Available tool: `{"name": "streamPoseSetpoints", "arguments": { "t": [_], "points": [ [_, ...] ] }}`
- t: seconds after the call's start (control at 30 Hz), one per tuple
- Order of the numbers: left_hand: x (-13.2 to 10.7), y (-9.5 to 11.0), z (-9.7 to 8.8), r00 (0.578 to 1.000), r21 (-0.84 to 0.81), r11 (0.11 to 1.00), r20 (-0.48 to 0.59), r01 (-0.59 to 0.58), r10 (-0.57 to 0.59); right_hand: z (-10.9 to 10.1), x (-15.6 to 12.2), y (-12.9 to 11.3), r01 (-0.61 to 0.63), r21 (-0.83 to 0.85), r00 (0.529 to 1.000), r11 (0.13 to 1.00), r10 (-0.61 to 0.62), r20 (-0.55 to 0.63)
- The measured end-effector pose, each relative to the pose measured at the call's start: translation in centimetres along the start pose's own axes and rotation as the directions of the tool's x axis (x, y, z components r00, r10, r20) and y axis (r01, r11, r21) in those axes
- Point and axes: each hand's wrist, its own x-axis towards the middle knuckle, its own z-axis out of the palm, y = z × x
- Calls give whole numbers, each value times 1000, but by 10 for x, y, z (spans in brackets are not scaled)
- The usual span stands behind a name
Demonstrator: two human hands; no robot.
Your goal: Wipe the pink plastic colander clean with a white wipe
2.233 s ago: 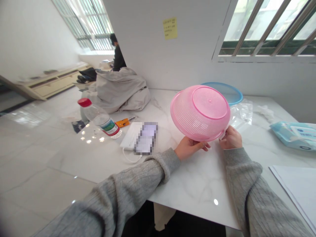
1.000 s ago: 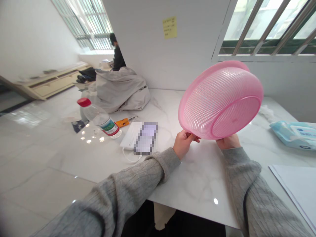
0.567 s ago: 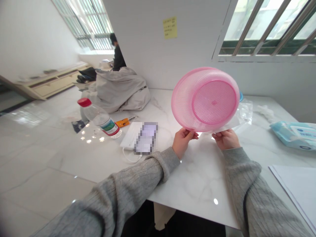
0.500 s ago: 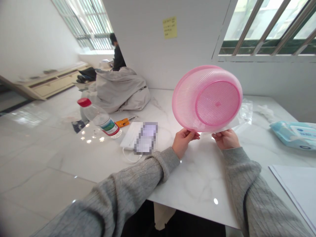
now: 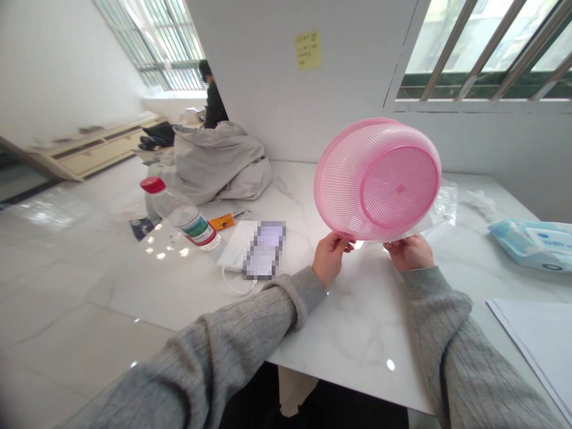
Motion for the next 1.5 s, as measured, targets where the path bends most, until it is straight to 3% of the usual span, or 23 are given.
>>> {"name": "streamPoseSetpoints", "arguments": {
  "t": [0.27, 0.43, 0.57, 0.8, 1.17, 1.5],
  "points": [
    [-2, 7, -3, 986, 144, 978, -43, -154, 161, -8, 8, -1, 21, 26, 995, 999, -18, -103],
    [-2, 9, -3, 992, 169, 983, -85, -75, 90, -8, 9, 4, 26, 80, 981, 996, -10, -193],
    [-3, 12, 1, 995, 45, 999, -93, -14, 18, -2, 6, 3, 27, 108, 980, 994, -5, -199],
    [-7, 9, 8, 991, 35, 996, 103, 85, -88, 10, -2, 2, 2, 165, 986, 986, 26, -166],
    [-6, 5, 9, 988, 31, 996, 128, 84, -87, 9, -5, 5, -15, 96, 998, 995, 21, -63],
    [-7, 7, 10, 989, 35, 995, 111, 94, -97, 2, -3, 10, -21, 40, 998, 999, 23, -53]
  ]
}}
